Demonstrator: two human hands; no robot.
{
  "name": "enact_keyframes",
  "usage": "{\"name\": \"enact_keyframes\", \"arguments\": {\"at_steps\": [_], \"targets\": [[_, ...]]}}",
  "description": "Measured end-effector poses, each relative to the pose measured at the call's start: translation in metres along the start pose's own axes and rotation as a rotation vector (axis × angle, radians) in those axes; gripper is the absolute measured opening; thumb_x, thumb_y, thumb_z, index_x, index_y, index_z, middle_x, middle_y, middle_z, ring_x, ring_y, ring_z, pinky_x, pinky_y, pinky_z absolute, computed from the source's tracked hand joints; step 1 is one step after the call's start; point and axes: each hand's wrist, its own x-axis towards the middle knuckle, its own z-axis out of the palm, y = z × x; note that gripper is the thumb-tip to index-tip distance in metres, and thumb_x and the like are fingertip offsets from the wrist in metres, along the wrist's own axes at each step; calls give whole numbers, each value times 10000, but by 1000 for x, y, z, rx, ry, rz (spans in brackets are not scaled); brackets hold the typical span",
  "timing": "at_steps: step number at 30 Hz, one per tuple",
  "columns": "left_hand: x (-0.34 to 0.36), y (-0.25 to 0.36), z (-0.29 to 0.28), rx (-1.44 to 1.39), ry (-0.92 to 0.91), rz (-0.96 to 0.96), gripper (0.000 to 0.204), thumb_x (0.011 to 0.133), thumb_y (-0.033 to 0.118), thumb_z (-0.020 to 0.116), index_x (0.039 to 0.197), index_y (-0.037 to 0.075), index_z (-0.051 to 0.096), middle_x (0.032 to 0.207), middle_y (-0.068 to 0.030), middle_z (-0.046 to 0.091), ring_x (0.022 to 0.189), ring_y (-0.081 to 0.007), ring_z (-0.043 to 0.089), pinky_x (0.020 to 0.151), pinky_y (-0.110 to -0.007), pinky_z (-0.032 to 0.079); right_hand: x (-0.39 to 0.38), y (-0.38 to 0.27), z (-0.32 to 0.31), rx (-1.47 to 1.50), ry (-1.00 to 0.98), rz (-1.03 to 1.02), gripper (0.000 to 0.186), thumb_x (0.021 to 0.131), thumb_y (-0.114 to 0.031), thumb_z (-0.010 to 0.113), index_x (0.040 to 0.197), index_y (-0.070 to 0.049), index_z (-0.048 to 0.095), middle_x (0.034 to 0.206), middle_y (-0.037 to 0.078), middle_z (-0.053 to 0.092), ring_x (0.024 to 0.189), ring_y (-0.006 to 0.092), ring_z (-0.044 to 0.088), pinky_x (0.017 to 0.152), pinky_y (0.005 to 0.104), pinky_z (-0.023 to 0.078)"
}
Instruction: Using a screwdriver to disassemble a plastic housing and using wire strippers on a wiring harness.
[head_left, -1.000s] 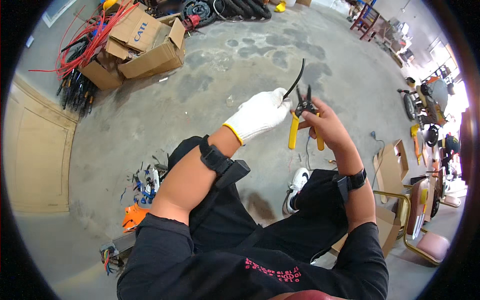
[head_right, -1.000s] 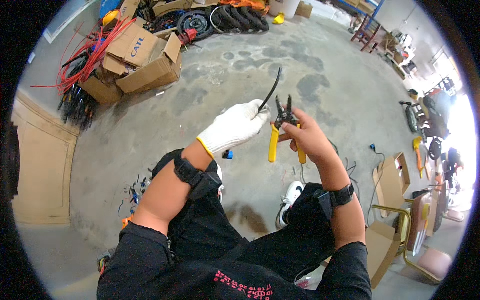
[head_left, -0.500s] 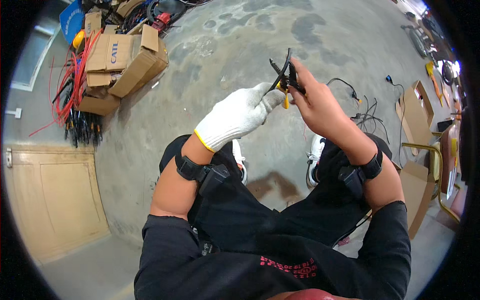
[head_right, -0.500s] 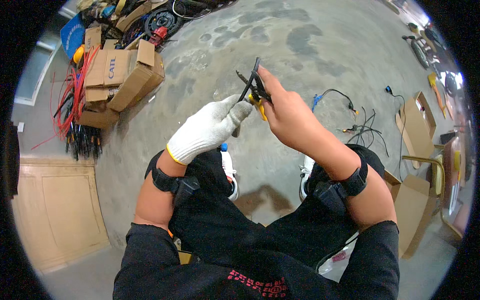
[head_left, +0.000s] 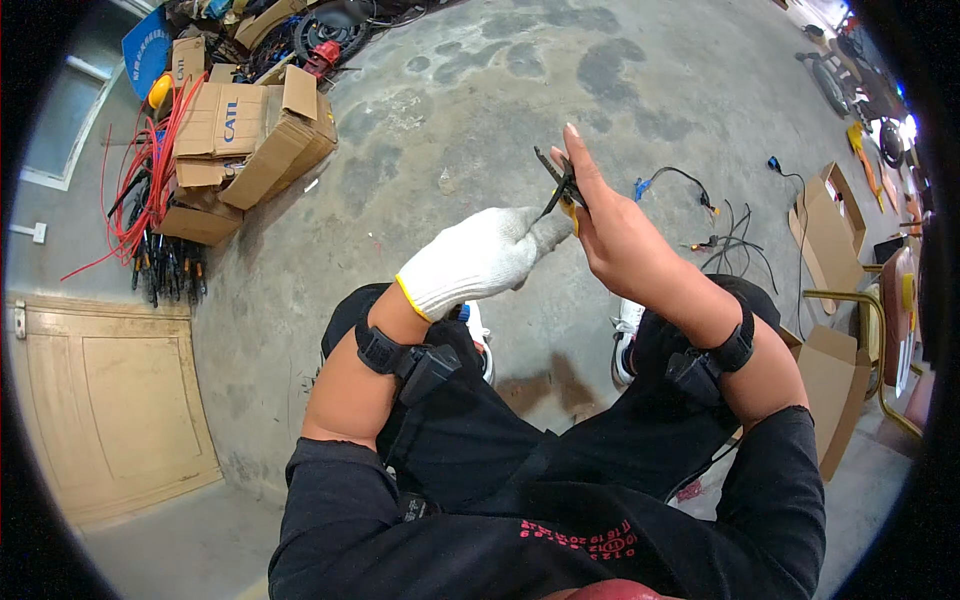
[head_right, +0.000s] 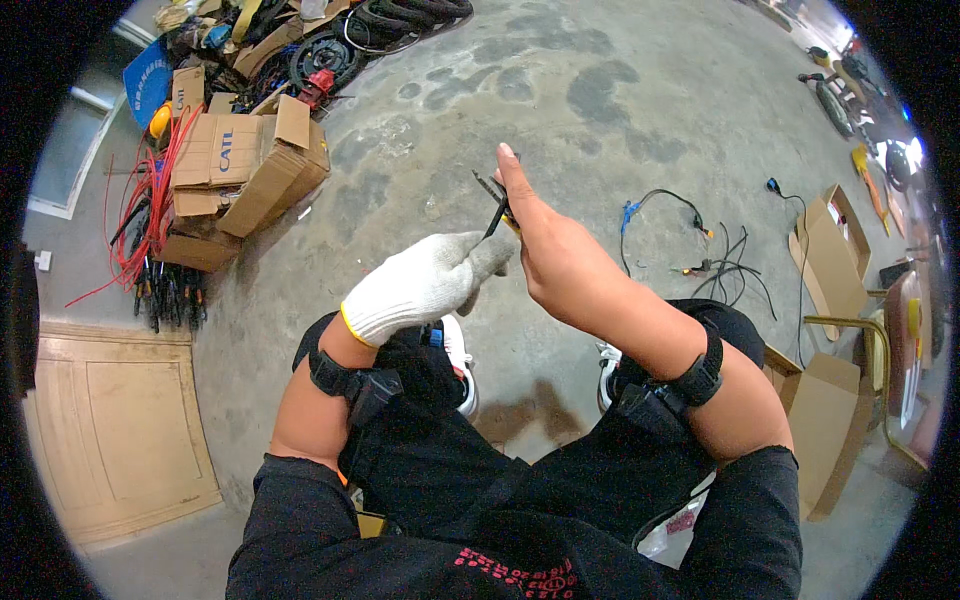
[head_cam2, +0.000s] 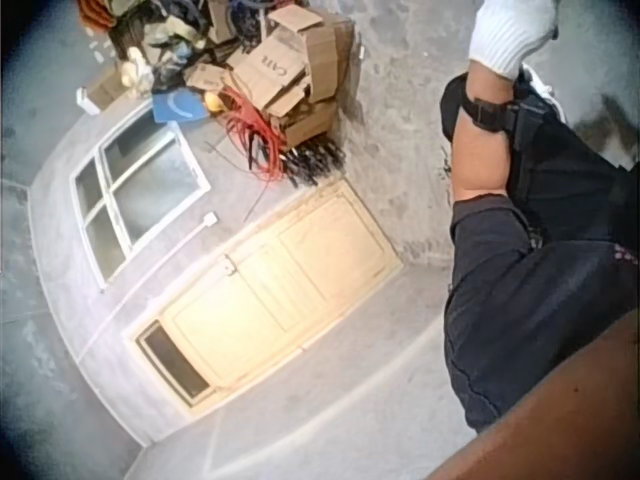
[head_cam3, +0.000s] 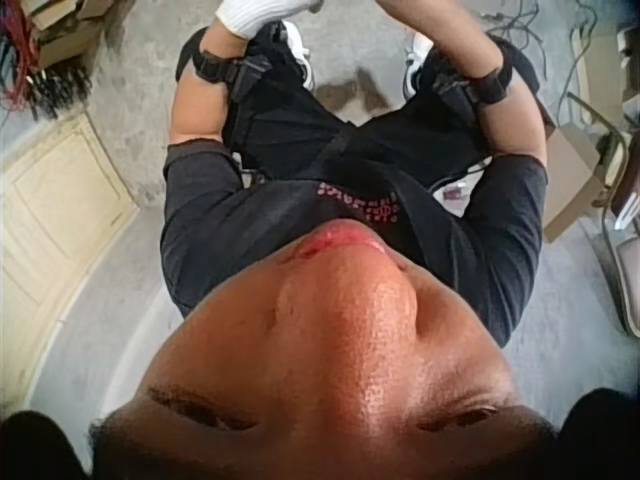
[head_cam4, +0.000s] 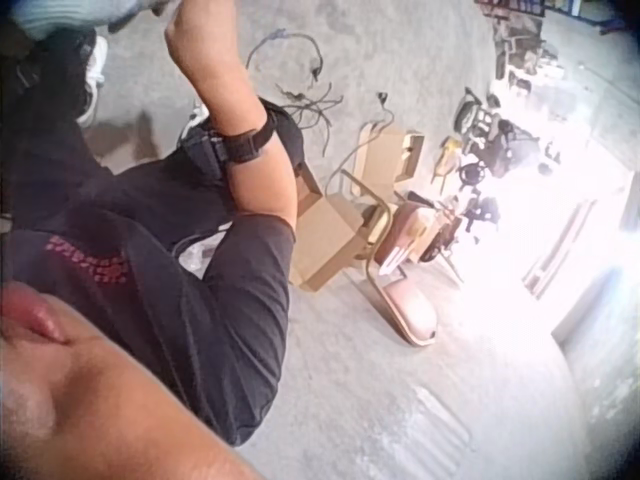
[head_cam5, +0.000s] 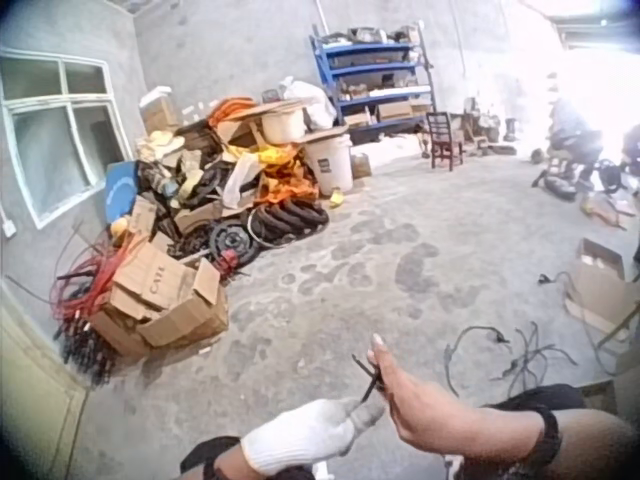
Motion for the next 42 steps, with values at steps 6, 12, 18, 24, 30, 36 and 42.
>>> {"name": "enact_keyframes", "arguments": {"at_steps": [6, 12, 18, 24, 30, 36, 42], "targets": [[-6, -4, -7, 41, -82, -19, 674, 984, 645, 412, 1009, 29, 686, 600, -61, 550, 590, -191, 550, 615, -352, 450, 4, -7, -7, 27, -154, 136, 828, 897, 130, 390, 1604, -121, 40, 1405, 284, 527, 1232, 510, 517, 1054, 397, 413], [-13, 1, -13, 27, -157, -23, 706, 985, 659, 387, 998, 18, 685, 564, -66, 536, 572, -191, 551, 607, -353, 439, 2, -13, -12, 39, -155, 99, 849, 848, 109, 455, 1591, -216, 204, 985, 312, 644, 867, 501, 616, 806, 514, 498], [-17, -3, -16, -29, -164, 23, 686, 989, 652, 412, 1005, 24, 688, 575, -57, 534, 558, -165, 531, 572, -331, 415, 4, -20, -8, 8, -147, -113, 767, 861, 138, 453, 1546, -192, 353, 1300, 233, 596, 1141, 441, 591, 959, 453, 486], [-16, -8, -12, -58, -148, 21, 681, 990, 650, 416, 997, 25, 686, 578, -56, 531, 556, -173, 525, 572, -339, 414, 7, -15, -11, 113, -53, -75, 752, 873, 118, 478, 1548, -183, 343, 1309, 229, 594, 1122, 446, 593, 954, 453, 486], [-19, -2, -10, 11, -152, -43, 655, 1000, 619, 420, 1013, 23, 692, 590, -59, 540, 562, -185, 530, 588, -348, 428, 5, -18, -13, 143, -131, -25, 744, 884, 101, 499, 1549, -195, 344, 1246, 230, 609, 1050, 441, 604, 901, 449, 485], [-25, 4, -14, 31, -181, -52, 625, 1004, 593, 431, 1048, 26, 690, 610, -70, 562, 596, -192, 560, 632, -345, 452, 8, -21, -18, 67, -183, -29, 754, 876, 76, 550, 1548, -205, 355, 1062, 198, 607, 977, 404, 600, 885, 450, 478], [-23, 7, -9, -42, -53, 104, 522, 1003, 516, 513, 1136, 31, 652, 773, -57, 628, 705, -157, 579, 693, -321, 483, 5, -22, -12, -95, -120, 24, 930, 808, 71, 620, 1597, -227, 228, 1012, 206, 530, 857, 400, 568, 808, 441, 480]]}}
